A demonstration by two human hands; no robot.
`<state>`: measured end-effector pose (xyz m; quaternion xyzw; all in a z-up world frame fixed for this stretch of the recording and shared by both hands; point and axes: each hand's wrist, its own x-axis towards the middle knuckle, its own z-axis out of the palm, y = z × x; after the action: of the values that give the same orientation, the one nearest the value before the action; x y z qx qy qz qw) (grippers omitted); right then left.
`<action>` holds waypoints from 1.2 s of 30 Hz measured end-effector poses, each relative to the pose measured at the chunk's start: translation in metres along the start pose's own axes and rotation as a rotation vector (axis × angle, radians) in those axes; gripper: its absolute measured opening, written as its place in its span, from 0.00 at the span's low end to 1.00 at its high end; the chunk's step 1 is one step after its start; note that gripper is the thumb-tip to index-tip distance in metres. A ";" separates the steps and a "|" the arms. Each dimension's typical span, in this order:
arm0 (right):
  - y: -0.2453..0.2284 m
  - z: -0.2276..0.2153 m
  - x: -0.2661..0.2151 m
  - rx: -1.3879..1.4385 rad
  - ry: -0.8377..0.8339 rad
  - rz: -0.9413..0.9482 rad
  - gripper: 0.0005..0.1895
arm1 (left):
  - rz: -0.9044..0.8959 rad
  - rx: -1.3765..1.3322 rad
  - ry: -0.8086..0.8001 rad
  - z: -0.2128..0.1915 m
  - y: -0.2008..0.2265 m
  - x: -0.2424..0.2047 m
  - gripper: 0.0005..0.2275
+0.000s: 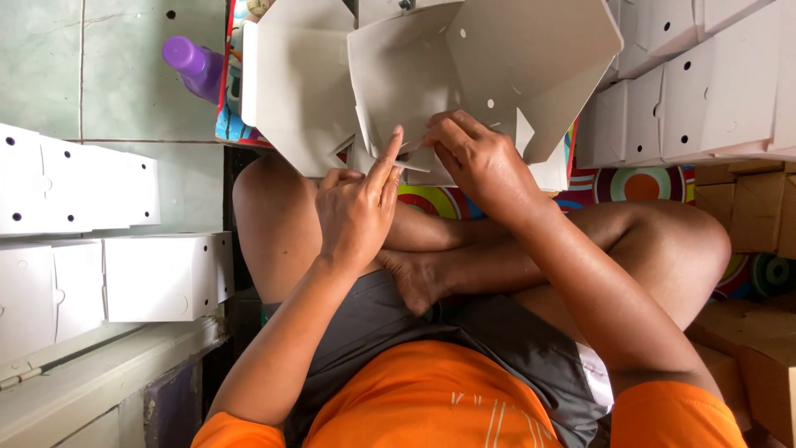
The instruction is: The person sits on the floor and folds flat white cardboard pieces into small rectangular boxes. They repeatedly pick up a flat piece, fold the sides, and tuck the flaps to form a box, then place the finished box into a stack.
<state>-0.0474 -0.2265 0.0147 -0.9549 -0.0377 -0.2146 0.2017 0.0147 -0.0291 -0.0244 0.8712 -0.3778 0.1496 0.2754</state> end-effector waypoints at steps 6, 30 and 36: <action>-0.006 -0.005 0.001 0.016 0.013 -0.081 0.05 | 0.018 0.008 0.028 0.003 -0.007 0.002 0.19; -0.011 -0.024 0.010 -0.103 -0.096 -0.036 0.05 | 0.014 -0.004 0.012 -0.004 -0.006 0.005 0.16; -0.005 -0.021 0.000 -0.057 -0.071 -0.024 0.04 | 0.017 -0.005 0.004 0.002 -0.006 0.005 0.19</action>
<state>-0.0568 -0.2300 0.0338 -0.9668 -0.0502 -0.1841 0.1702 0.0225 -0.0306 -0.0258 0.8670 -0.3851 0.1527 0.2770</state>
